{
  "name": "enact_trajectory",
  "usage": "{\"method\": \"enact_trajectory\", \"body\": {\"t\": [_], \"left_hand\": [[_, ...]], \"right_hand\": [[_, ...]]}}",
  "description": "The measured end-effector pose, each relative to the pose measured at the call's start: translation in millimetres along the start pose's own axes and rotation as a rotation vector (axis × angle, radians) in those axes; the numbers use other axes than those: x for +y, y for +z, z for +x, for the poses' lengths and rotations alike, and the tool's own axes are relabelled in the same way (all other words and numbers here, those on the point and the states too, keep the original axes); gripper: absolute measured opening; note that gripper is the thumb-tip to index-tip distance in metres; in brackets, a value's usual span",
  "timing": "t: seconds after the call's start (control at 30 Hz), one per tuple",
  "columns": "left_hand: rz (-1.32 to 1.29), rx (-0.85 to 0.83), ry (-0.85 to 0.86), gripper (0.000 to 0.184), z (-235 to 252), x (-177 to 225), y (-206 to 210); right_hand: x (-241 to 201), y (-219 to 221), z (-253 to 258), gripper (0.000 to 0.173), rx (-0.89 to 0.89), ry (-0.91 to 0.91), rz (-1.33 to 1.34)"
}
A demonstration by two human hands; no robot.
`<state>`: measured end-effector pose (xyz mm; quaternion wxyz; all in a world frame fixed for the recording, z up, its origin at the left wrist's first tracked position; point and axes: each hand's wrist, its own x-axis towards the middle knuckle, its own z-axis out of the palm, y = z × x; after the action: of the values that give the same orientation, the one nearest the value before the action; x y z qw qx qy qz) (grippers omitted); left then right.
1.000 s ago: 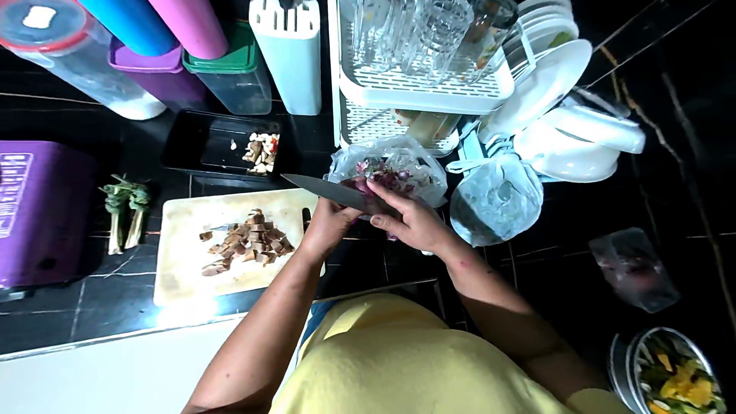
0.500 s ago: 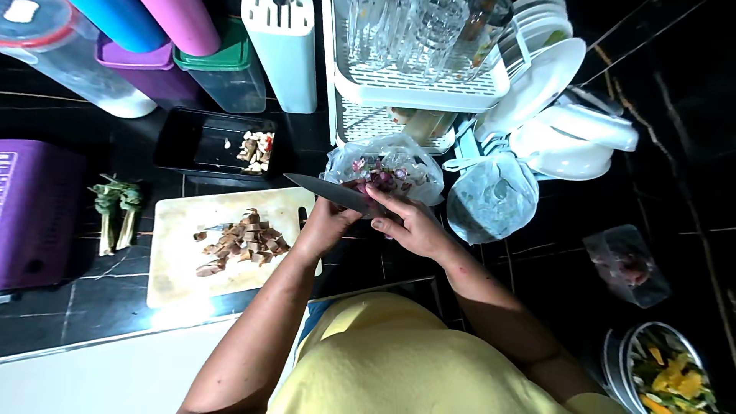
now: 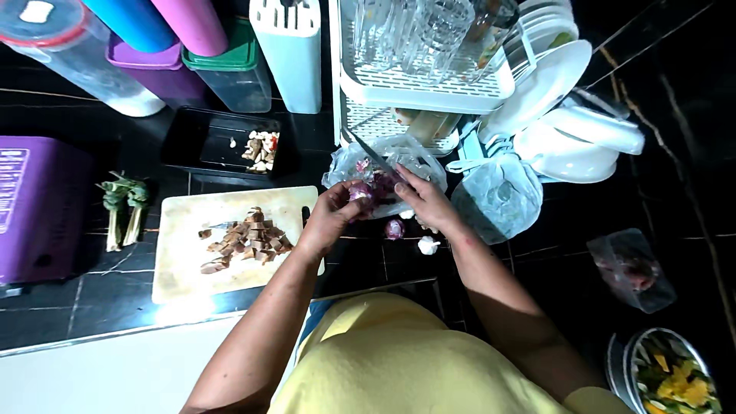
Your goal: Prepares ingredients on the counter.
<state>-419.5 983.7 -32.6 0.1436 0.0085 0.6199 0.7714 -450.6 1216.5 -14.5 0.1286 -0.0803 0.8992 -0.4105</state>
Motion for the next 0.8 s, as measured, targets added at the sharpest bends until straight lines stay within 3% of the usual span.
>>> {"method": "enact_trajectory", "body": {"t": [0.1, 0.23, 0.4, 0.47, 0.53, 0.67, 0.8], "left_hand": [[0.014, -0.018, 0.044, 0.026, 2, -4, 2], [0.07, -0.011, 0.11, 0.028, -1, 1, 5], [0.092, -0.013, 0.1, 0.02, -2, -1, 3], [0.088, -0.058, 0.101, 0.023, -2, -2, 2], [0.071, -0.098, 0.077, 0.038, -3, -1, 3], [0.049, -0.098, 0.038, 0.043, -3, 1, 2], [0.052, -0.015, 0.009, 0.033, -1, 0, 3]], "right_hand": [[-15, 9, -12, 0.059, -0.097, -0.269, 0.057], [-17, 22, -19, 0.059, -0.064, -0.372, -0.071], [-15, 22, -20, 0.051, -0.054, -0.322, -0.015], [-18, 14, -19, 0.046, -0.116, -0.226, 0.155], [-14, 10, -15, 0.044, -0.06, -0.075, 0.251], [8, 1, 0, 0.05, 0.082, 0.084, 0.075], [-2, 0, -5, 0.058, 0.002, 0.009, 0.02]]}}
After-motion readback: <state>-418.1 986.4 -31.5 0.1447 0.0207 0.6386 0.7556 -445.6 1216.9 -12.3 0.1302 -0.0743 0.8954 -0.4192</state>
